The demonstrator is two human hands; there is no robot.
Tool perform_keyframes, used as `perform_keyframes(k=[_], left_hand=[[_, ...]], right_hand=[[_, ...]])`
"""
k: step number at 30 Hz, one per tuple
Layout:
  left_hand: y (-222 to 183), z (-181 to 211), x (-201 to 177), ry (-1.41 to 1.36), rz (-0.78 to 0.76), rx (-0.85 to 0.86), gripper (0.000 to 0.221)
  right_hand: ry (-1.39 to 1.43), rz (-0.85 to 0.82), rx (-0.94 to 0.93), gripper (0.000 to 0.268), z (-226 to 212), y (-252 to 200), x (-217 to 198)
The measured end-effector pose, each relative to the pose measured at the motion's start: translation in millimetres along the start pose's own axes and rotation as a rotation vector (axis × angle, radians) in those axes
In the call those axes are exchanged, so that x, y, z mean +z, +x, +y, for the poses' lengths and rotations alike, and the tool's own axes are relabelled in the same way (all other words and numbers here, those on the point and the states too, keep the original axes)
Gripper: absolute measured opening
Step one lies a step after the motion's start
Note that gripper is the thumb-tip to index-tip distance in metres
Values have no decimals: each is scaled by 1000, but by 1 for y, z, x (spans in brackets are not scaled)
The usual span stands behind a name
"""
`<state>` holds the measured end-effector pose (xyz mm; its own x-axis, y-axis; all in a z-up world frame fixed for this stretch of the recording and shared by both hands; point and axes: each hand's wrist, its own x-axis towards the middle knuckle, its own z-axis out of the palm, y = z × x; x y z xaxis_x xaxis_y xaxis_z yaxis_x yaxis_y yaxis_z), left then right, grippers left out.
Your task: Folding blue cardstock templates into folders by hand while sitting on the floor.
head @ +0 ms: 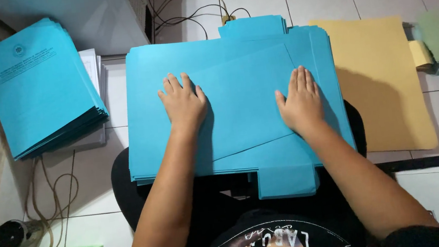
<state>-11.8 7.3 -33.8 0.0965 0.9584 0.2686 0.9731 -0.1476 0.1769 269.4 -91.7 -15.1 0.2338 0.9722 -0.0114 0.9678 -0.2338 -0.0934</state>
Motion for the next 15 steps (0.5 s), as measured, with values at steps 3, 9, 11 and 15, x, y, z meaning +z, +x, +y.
perform_keyframes(k=[3,9,11,15], left_hand=[[8,-13,19,78,-19,37,60],[-38,-24,-9,196,-80,160,71],[-72,-15,-38,165,-165,146,74],[-138,6,-99,-64,-430,212,80]], right_hand=[[-32,-29,-29,76,5,-38,-20],[180,-39,-2,78,22,-56,-37],[204,-21,-14,79,31,-54,-30],[309,-59,-9,73,26,-57,-42]])
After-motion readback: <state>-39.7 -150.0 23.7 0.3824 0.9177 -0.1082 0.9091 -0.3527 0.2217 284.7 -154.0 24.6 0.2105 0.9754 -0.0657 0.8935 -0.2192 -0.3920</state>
